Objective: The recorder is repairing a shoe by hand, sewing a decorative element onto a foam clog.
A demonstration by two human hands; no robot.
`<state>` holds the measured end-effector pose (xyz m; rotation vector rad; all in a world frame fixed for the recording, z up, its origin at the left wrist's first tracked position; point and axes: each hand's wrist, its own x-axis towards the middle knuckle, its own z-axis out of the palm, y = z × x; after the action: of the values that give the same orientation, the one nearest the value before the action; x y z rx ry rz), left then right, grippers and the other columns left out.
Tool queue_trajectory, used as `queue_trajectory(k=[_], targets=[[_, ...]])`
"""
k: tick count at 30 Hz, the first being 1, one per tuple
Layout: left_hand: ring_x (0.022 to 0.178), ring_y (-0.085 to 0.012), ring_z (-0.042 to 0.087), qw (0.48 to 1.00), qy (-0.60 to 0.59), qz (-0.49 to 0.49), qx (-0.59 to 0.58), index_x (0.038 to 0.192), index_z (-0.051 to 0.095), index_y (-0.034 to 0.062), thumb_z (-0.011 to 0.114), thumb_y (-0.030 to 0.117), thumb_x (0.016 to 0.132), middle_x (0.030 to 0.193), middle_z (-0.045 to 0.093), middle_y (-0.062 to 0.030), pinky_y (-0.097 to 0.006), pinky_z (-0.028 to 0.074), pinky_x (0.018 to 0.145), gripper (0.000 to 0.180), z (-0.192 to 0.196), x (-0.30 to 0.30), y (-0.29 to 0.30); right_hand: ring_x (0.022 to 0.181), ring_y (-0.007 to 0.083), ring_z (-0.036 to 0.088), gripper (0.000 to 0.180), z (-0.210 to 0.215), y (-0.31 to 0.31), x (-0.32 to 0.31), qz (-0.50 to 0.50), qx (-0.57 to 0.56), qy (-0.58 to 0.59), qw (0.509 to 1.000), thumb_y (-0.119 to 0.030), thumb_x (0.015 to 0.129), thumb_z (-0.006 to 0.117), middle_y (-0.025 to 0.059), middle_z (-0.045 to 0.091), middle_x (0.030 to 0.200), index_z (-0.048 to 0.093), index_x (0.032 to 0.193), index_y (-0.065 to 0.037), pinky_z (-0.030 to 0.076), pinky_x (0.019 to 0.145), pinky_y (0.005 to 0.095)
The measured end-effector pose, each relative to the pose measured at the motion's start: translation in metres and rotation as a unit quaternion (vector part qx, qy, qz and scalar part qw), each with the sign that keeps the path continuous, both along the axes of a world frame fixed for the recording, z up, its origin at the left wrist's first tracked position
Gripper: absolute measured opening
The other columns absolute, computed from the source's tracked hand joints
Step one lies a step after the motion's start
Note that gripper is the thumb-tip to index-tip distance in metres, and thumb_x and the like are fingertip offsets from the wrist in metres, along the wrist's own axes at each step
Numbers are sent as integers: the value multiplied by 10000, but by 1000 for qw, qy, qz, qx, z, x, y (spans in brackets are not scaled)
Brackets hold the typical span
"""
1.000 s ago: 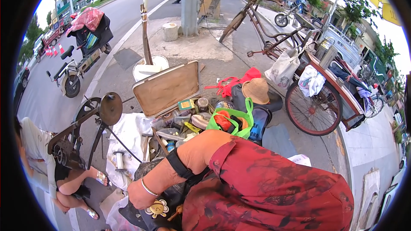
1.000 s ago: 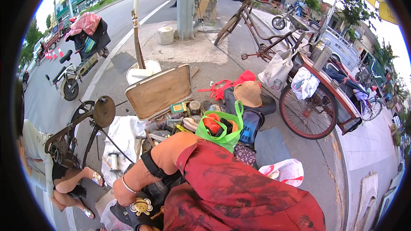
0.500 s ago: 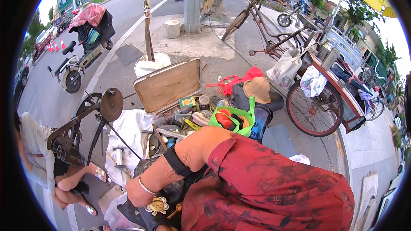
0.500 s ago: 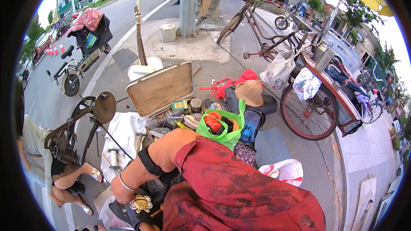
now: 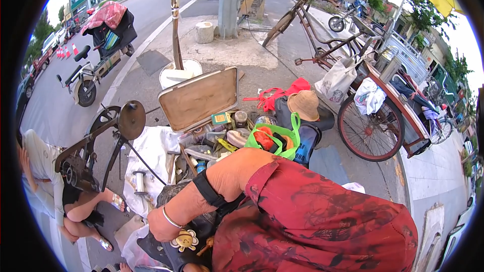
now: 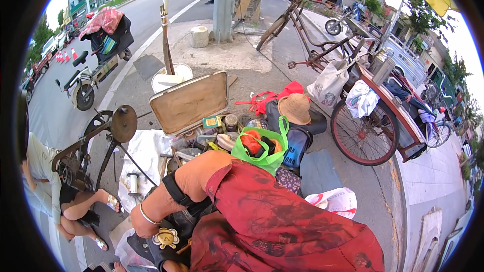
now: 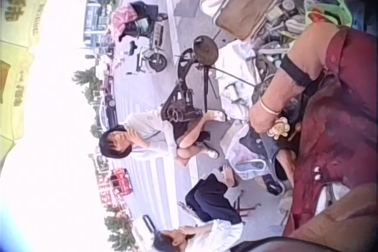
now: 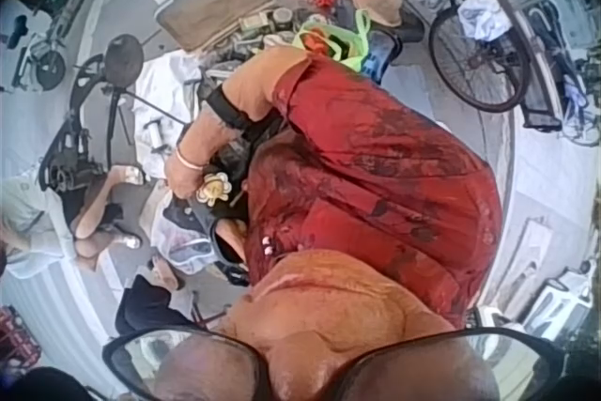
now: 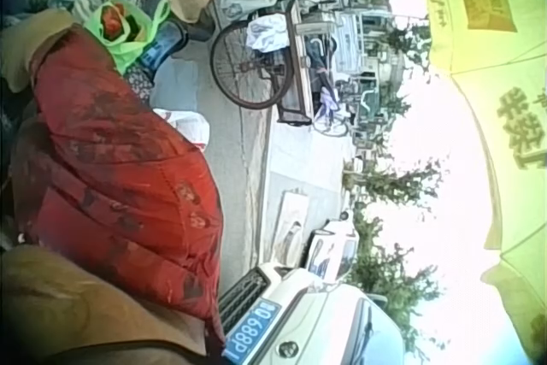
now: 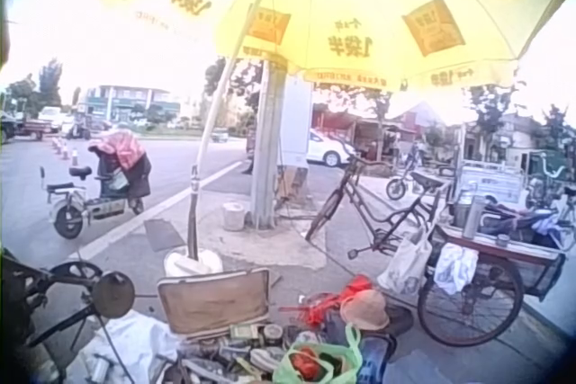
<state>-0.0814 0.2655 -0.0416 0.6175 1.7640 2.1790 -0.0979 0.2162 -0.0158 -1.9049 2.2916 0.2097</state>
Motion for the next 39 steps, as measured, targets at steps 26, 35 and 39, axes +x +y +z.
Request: queue_trajectory(k=[26,35,39], targets=[[1059,-166,550,921,-283,266,-40,1191,572,-52,512,66,840,1105,622,-73,-289,417,945,374,-31,173,-168,854,399,658,175,29,31,9,-92,24,-180,979,-69,807,565,222,667,841,621,943,26,526,725,471],[1184,-155,455,928,-310,204,16,1352,449,-51,512,39,773,1287,521,-83,-264,353,1022,590,-9,178,-184,856,422,651,166,19,23,27,-128,34,-174,976,-78,831,553,260,652,829,594,921,56,522,739,482],[1190,-160,457,928,-323,175,65,1350,452,-54,504,14,767,1294,522,-80,-267,359,1024,589,-7,175,-193,867,422,647,174,17,26,23,-125,-5,-196,973,-82,844,538,256,651,850,585,947,51,520,751,481]])
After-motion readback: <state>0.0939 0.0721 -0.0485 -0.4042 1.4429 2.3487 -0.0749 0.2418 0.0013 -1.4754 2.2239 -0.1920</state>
